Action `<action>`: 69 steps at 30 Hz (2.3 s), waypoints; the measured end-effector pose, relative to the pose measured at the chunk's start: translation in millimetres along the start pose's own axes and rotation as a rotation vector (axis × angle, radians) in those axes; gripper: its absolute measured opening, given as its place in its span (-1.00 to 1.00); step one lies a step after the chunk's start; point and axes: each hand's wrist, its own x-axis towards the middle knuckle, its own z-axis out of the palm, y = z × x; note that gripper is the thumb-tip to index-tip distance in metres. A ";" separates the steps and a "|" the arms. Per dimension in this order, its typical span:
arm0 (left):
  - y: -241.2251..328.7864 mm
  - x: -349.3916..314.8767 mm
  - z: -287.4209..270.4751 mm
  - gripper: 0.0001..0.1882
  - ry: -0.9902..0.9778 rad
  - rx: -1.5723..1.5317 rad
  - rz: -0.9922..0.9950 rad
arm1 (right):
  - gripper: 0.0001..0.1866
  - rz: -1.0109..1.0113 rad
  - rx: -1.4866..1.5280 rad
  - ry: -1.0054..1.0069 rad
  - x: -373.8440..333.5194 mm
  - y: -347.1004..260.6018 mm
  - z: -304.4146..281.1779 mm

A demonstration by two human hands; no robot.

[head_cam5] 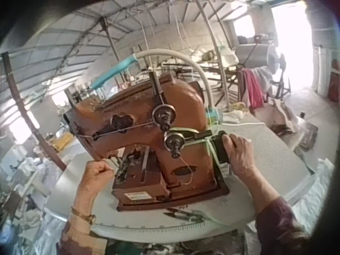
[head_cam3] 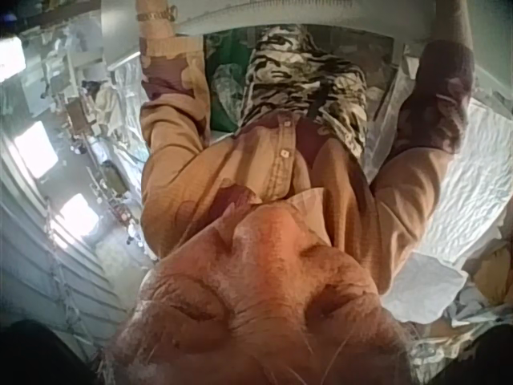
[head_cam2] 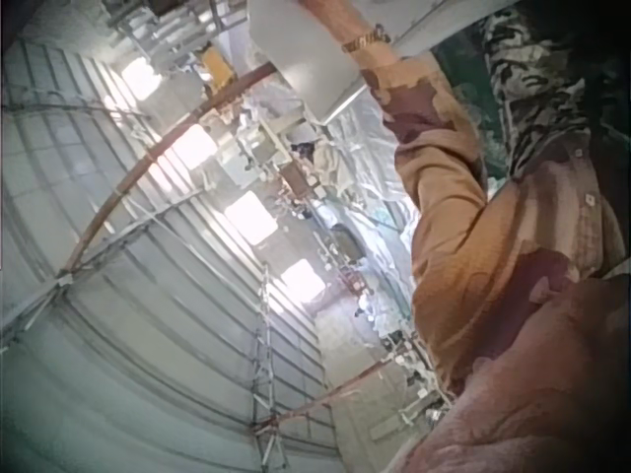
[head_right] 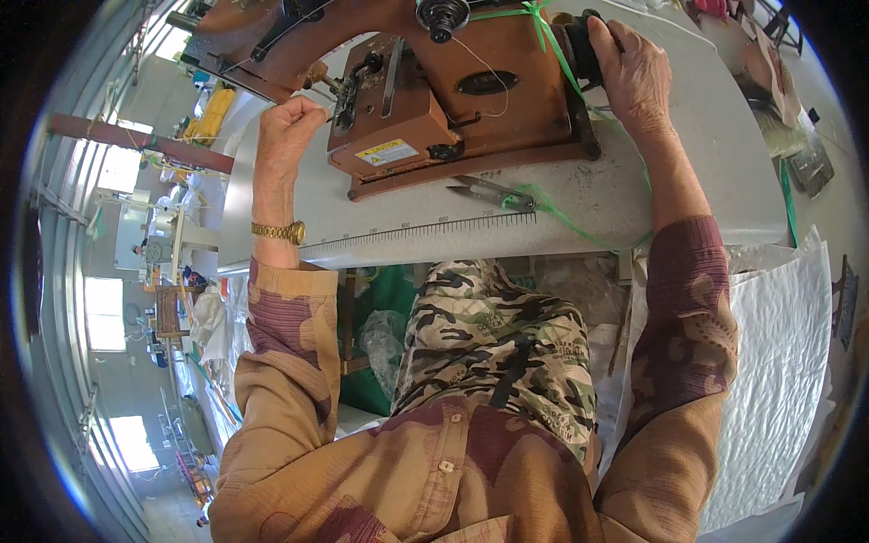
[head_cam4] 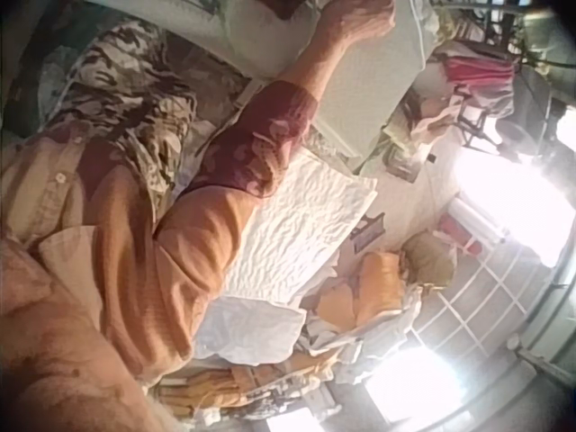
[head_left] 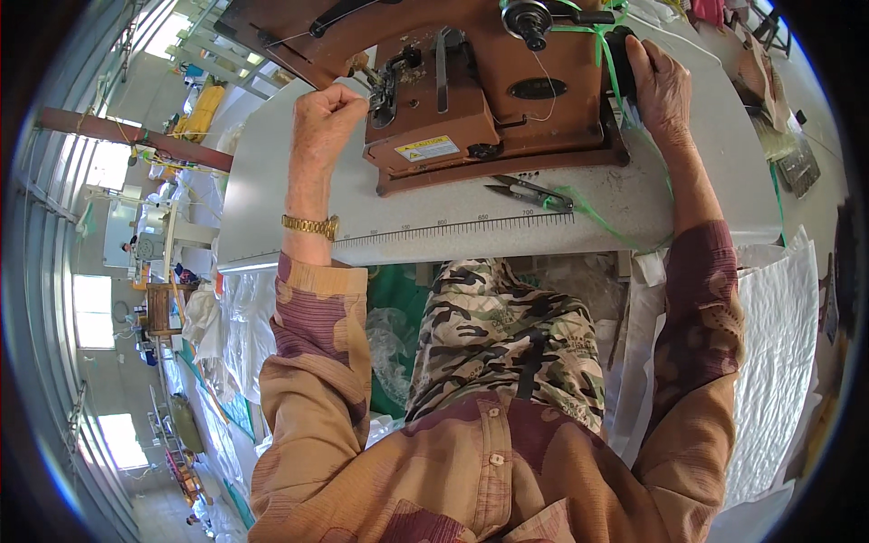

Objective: The person sews a white plastic sheet using a sewing machine, then cuts the thread and adjusts the machine's thread tension. They handle the plastic sheet, folding and aligning it before sewing again.

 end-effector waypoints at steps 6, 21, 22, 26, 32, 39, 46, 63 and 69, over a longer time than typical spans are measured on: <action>-4.7 2.4 -0.9 -0.89 0.002 0.012 0.011 | -0.55 -0.048 0.032 0.040 -0.3 2.1 2.6; -1.8 7.4 -2.0 -0.88 -0.056 -0.068 -0.021 | -0.56 -0.028 0.037 0.037 0.2 7.7 3.5; -4.1 8.9 -3.1 -0.88 -0.064 -0.091 -0.036 | -0.56 -0.028 0.036 0.036 0.0 7.4 3.5; -4.9 10.2 -0.7 -0.87 -0.072 -0.161 -0.060 | -0.57 -0.057 0.021 0.043 -0.2 9.9 5.7; -7.8 11.2 -4.3 -0.90 -0.110 -0.179 -0.076 | -0.60 -0.047 0.052 0.038 -1.0 10.9 6.0; -14.2 11.4 -13.4 -0.94 -0.170 -0.204 -0.058 | -0.57 -0.021 -0.022 -0.004 1.1 11.3 5.4; -14.0 11.3 -9.6 -0.95 -0.153 -0.172 -0.037 | -0.56 -0.014 0.052 0.044 -1.2 5.2 4.4; -11.9 4.6 -1.5 -0.89 -0.051 -0.196 0.010 | -0.55 -0.014 0.037 0.004 0.6 7.2 4.2; -8.1 1.3 -0.8 -0.93 -0.057 -0.163 0.013 | -0.55 0.010 0.082 0.040 -2.1 1.8 2.7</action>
